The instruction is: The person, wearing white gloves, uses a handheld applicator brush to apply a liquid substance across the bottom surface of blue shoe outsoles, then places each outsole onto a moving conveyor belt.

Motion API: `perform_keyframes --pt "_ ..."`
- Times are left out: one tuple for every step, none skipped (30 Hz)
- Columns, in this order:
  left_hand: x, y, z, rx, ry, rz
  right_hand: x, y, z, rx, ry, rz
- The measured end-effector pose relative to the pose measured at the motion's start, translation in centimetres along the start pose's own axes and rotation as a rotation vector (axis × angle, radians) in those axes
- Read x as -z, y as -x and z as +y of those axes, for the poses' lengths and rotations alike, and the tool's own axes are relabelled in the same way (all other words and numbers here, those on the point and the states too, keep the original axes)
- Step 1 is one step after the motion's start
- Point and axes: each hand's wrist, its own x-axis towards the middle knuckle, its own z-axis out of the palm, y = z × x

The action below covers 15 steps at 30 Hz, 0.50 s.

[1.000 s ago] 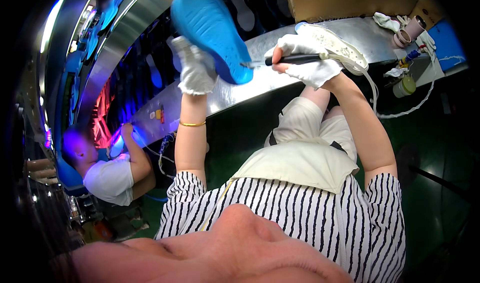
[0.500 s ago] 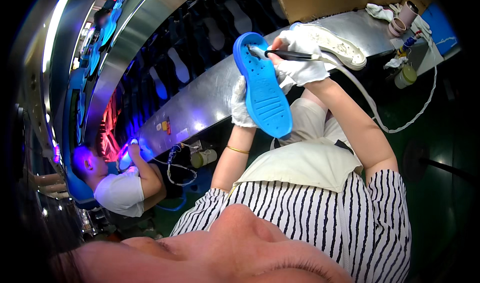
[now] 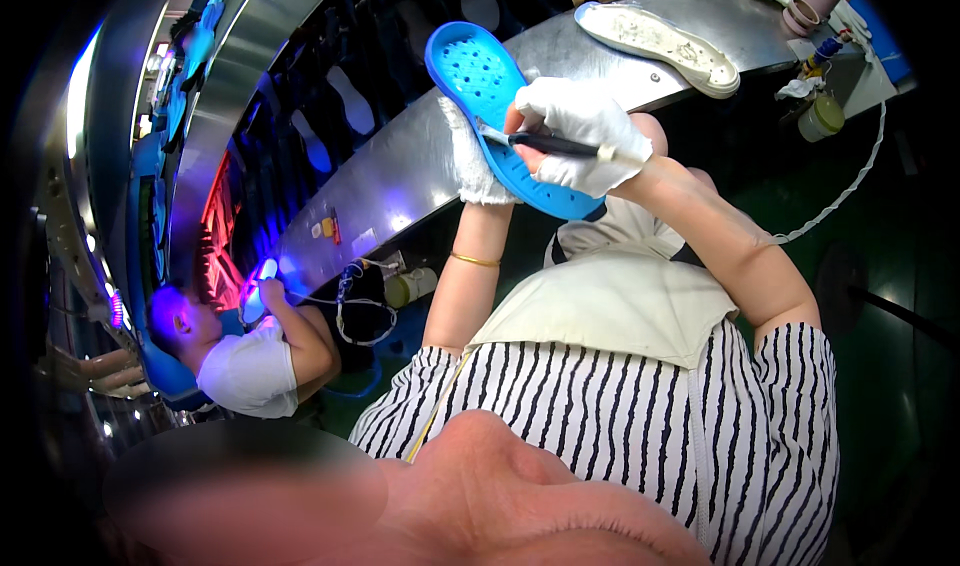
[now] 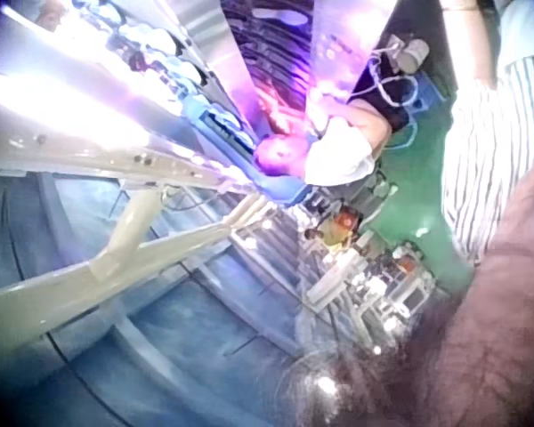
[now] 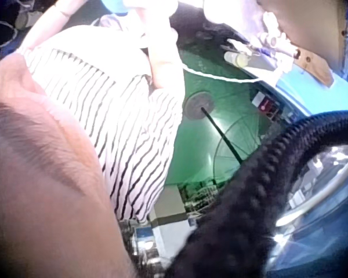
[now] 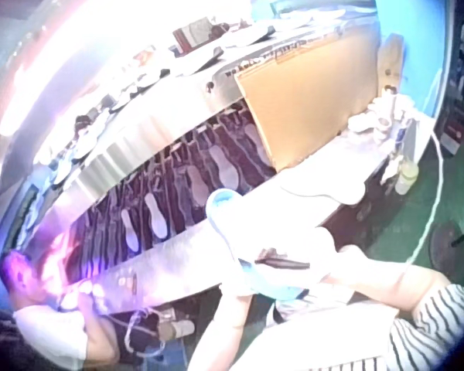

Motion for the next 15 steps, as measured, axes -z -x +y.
perform_keyframes --pt "-0.1 0.0 0.1 -0.041 -0.058 0.020 0.4 0.0 -0.2 -0.054 -0.030 -0.018" --pt "-0.1 0.0 0.1 -0.082 -0.116 0.040 0.5 0.1 -0.3 -0.108 -0.059 -0.037" --pt "-0.1 -0.2 0.1 -0.118 -0.174 0.052 0.4 0.1 0.0 -0.100 -0.021 0.008" --pt "0.2 -0.7 0.3 -0.117 -0.153 0.046 0.3 0.2 -0.1 -0.027 0.029 0.002" --pt "0.8 -1.3 0.5 -0.116 -0.133 0.040 0.2 0.1 -0.3 0.046 0.078 -0.005" --pt "0.6 -1.4 0.9 -0.118 -0.113 0.037 0.1 0.0 -0.3 0.120 0.125 -0.014" --pt "0.2 -1.1 1.1 -0.148 -0.174 0.080 -0.2 -0.1 -0.7 0.156 0.207 -0.046" --pt "0.3 -1.1 1.4 -0.140 -0.150 0.067 -0.3 0.1 -1.5 0.069 0.181 -0.102" --pt "0.2 -1.3 1.8 -0.132 -0.126 0.046 0.1 0.0 -1.5 0.032 0.104 -0.128" --pt "0.0 -1.4 2.1 -0.124 -0.101 0.026 0.5 0.1 -1.3 -0.005 0.027 -0.153" --pt "-0.2 -1.6 2.2 -0.134 -0.123 0.024 0.5 0.4 -0.8 -0.139 -0.156 -0.088" --pt "-0.2 -1.7 2.5 -0.132 -0.101 -0.017 1.0 0.1 -1.1 -0.171 -0.078 -0.087" --pt "0.0 -2.0 2.8 -0.129 -0.079 -0.058 0.8 0.1 -0.9 -0.127 -0.031 -0.062" --pt "0.1 -2.0 3.0 -0.125 -0.057 -0.099 0.6 0.1 -0.7 -0.083 0.016 -0.037" --pt "-1.0 -2.1 3.0 -0.134 -0.041 -0.074 0.6 0.0 -1.0 0.007 0.083 -0.074"
